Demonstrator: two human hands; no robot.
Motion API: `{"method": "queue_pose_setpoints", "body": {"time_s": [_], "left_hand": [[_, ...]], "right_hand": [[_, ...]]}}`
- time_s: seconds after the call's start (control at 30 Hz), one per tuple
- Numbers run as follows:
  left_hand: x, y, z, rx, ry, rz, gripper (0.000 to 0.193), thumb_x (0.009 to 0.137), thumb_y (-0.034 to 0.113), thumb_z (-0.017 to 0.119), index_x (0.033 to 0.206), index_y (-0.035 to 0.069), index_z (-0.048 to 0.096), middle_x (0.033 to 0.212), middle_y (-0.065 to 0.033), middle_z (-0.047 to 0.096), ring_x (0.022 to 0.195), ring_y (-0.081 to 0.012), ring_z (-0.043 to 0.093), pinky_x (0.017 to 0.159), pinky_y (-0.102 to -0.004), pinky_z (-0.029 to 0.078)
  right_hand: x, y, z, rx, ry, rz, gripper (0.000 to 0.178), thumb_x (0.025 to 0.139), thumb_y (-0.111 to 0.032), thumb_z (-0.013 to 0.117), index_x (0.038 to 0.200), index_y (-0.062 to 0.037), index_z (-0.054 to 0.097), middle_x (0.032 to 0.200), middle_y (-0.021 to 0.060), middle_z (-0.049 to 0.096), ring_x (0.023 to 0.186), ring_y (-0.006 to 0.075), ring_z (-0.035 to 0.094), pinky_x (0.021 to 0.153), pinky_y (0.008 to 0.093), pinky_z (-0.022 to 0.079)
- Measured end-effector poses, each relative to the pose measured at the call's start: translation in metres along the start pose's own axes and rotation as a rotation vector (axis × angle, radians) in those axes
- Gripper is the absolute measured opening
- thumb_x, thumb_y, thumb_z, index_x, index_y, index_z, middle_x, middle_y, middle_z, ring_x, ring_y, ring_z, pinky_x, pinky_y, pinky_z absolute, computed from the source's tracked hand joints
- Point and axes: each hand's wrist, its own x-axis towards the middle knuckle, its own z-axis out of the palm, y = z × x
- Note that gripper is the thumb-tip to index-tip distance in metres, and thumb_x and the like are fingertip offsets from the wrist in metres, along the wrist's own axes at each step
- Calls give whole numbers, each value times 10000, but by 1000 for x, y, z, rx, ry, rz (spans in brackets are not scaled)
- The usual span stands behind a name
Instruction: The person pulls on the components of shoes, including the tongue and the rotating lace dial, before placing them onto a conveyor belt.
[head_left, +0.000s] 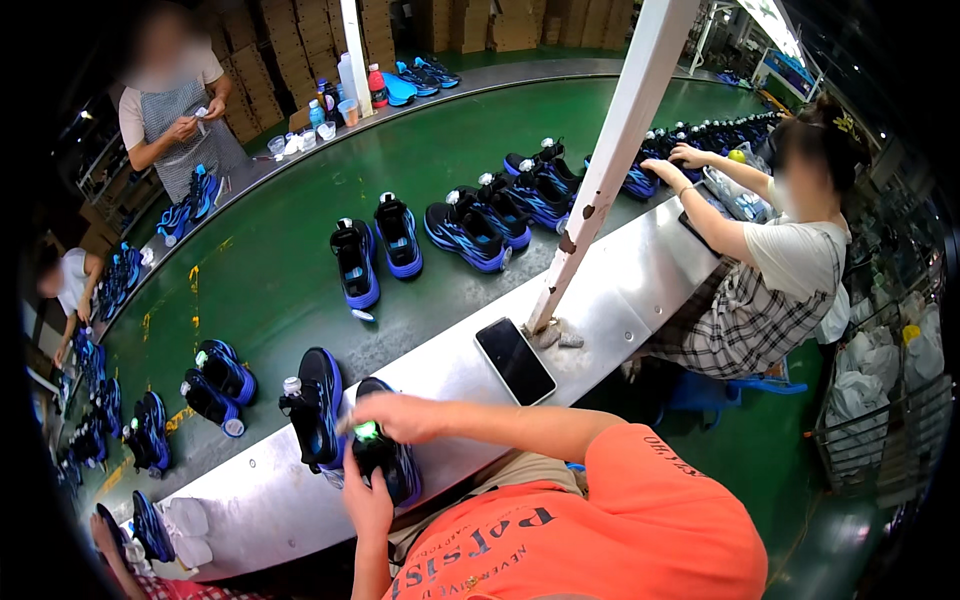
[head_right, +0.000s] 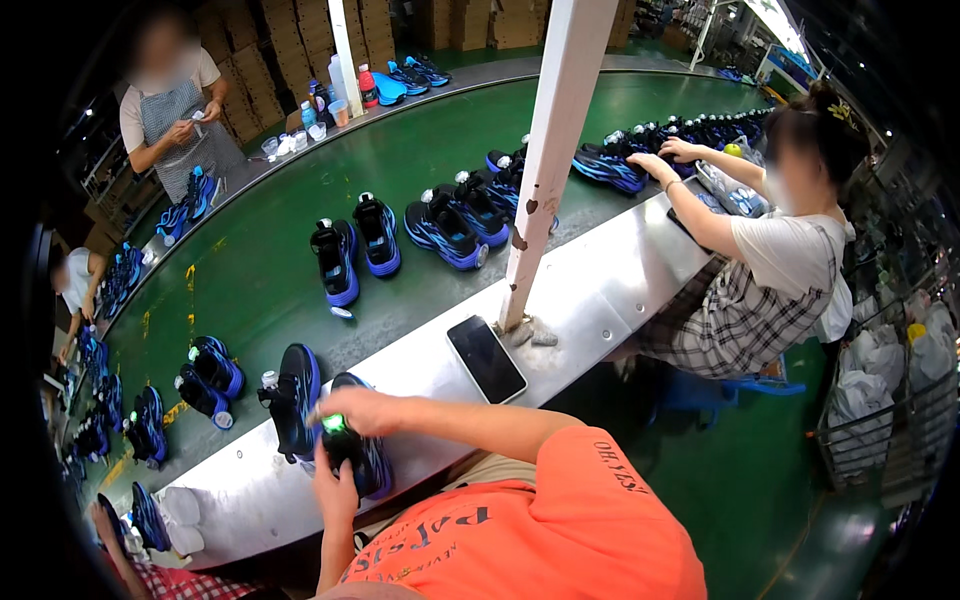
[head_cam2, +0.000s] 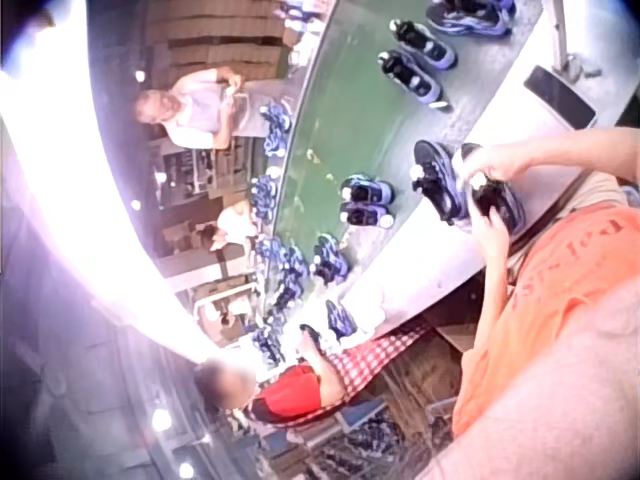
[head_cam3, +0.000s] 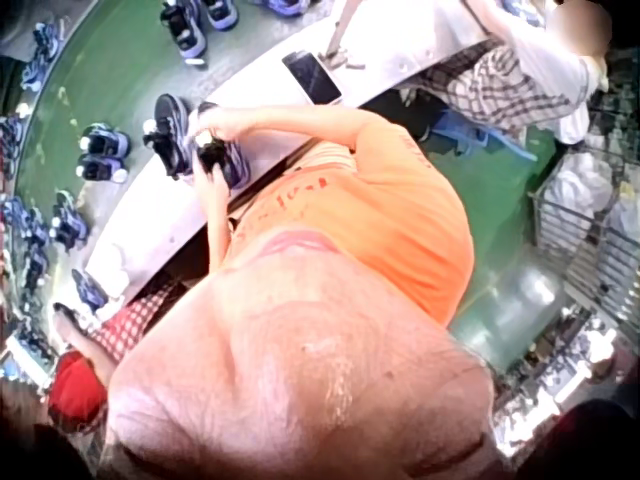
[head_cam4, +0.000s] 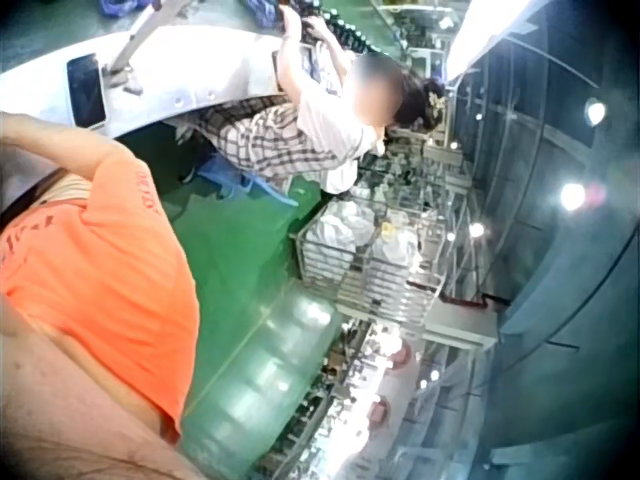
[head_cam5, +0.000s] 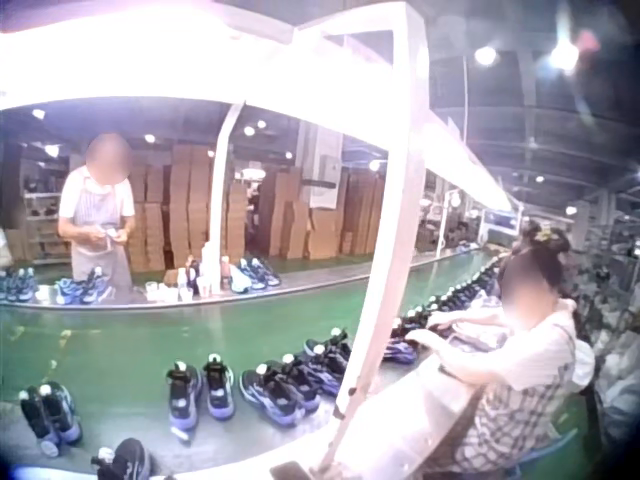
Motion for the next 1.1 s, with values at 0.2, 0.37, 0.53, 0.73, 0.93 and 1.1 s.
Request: {"method": "queue_pose_setpoints", "body": {"time_s": [0.2, 0.37, 0.53, 0.73, 0.93, 1.1], "left_hand": [[2, -12, -6, -243, -197, -152, 274, 872, 63, 575, 1124, -39, 611, 1014, -116, 675, 922, -160, 607, 840, -293, 456], [12, -12, 6, -89, -223, -67, 186, 865, 65, 565, 1006, -38, 629, 818, -134, 638, 756, -158, 572, 733, -310, 455], [14, -20, 16, -164, -124, -102, 193, 886, 81, 527, 992, -40, 633, 786, -127, 643, 724, -165, 573, 728, -316, 461], [13, -26, 24, -222, 8, -120, 162, 918, 99, 528, 939, -20, 637, 813, -25, 614, 774, -102, 546, 713, -254, 439], [-3, 14, -11, -355, -345, -155, 259, 926, 204, 590, 819, -22, 658, 739, -54, 656, 637, -89, 548, 620, -247, 433], [4, 25, -17, -365, -532, -401, 212, 904, 152, 581, 901, -25, 697, 709, -50, 666, 590, -109, 622, 596, -234, 416]], "right_hand": [[-41, -8, -26, 159, -256, -34, 752, 683, -11, 562, 1414, -46, 387, 1303, 197, 502, 1246, 341, 459, 1059, 389, 338], [-27, -5, -25, -202, -193, 70, 703, 619, -134, 777, 1280, -125, 534, 1083, 166, 546, 1058, 370, 513, 920, 415, 415], [-39, -1, -6, -288, -112, 17, 526, 628, -127, 785, 1117, -116, 593, 1012, 117, 508, 989, 335, 499, 832, 399, 439], [-45, -20, -2, -620, -118, -55, 439, 634, -97, 746, 1050, -126, 611, 920, 104, 525, 898, 293, 557, 682, 371, 499], [-33, -24, -3, -511, -242, 146, 386, 666, -84, 726, 1037, -111, 624, 889, 137, 596, 864, 302, 621, 704, 391, 496], [-37, -6, -4, -162, -84, 27, 331, 754, -144, 695, 1071, -86, 619, 912, 128, 596, 842, 341, 602, 725, 406, 482]]}}
